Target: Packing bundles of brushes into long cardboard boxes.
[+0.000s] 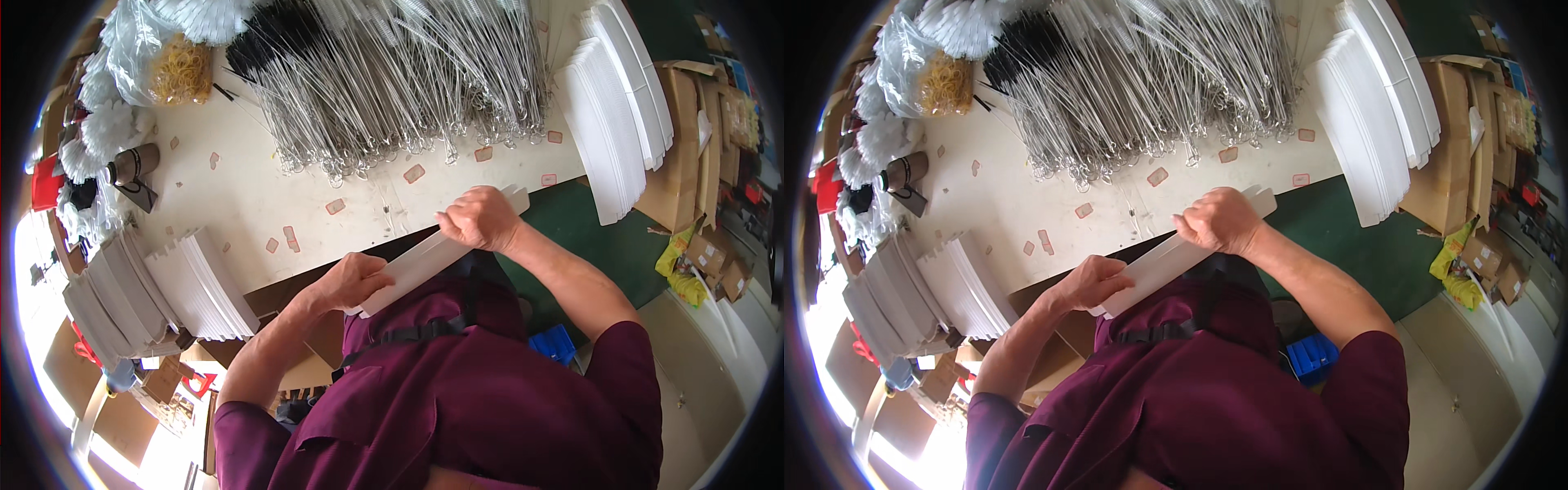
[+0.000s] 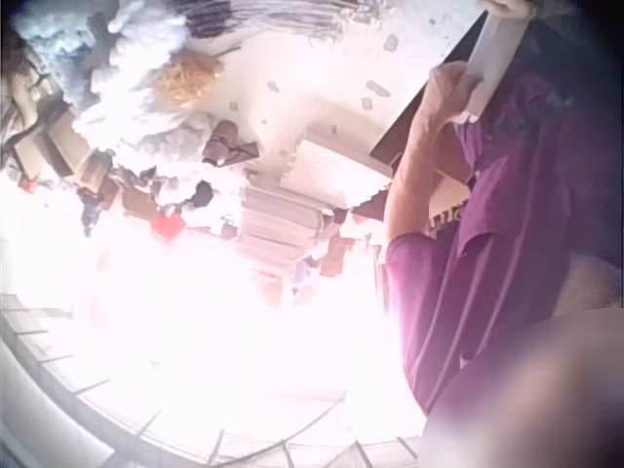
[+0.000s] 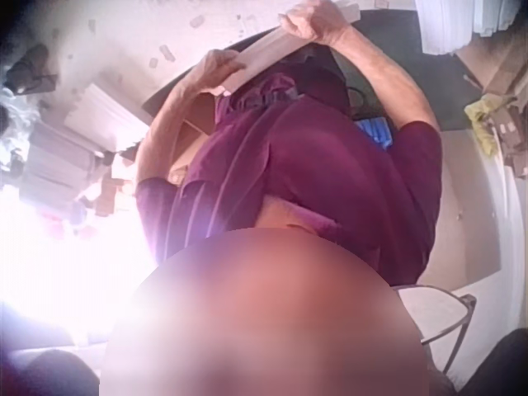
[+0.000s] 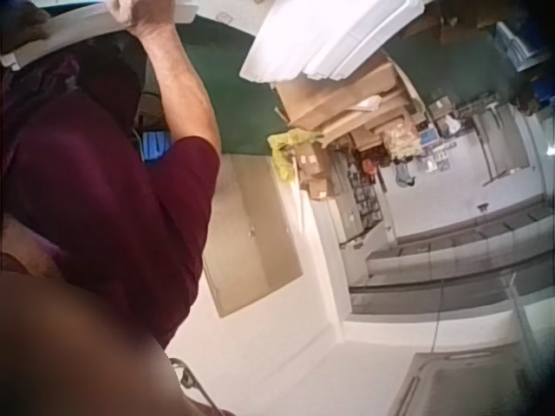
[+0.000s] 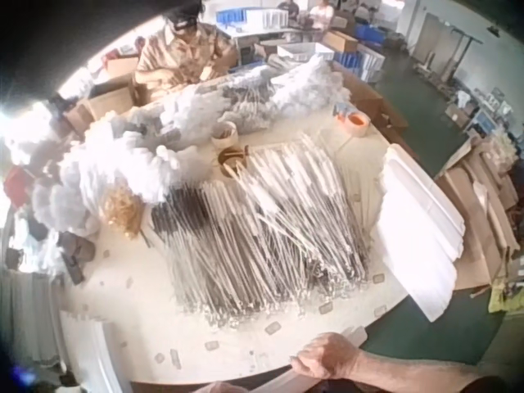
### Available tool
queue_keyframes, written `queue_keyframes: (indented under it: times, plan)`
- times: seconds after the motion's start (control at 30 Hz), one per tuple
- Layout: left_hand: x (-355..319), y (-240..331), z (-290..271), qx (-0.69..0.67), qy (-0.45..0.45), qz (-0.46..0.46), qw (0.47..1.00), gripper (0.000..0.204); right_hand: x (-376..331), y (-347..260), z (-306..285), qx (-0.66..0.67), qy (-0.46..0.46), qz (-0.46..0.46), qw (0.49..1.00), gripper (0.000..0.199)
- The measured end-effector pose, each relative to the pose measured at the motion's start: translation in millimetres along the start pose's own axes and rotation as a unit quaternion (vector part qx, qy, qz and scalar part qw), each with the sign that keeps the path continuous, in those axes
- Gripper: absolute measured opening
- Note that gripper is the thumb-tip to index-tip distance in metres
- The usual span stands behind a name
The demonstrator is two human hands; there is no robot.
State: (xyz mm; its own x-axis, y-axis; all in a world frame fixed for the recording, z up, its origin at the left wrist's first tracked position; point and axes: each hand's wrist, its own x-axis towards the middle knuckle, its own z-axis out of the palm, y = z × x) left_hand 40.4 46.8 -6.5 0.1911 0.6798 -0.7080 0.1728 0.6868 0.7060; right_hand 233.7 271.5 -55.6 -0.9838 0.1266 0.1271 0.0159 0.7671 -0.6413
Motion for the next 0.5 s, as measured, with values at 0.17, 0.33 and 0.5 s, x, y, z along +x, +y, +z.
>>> queue_keyframes:
  times: [0.17,0.33,0.5]
  plan:
    - [-19,-29,1,0.038,0.021,0.006,0.999,0.038,-9,19,-10,-0.053,0.026,0.02,0.998,0.04]
    - [-15,-14,-6,0.055,0.021,-0.003,0.998,0.036,-4,25,-15,-0.058,0.007,0.018,0.998,0.039]
    - [18,11,-9,0.086,0.009,0.04,0.995,0.037,6,26,-12,-0.076,0.041,-0.01,0.996,0.039]
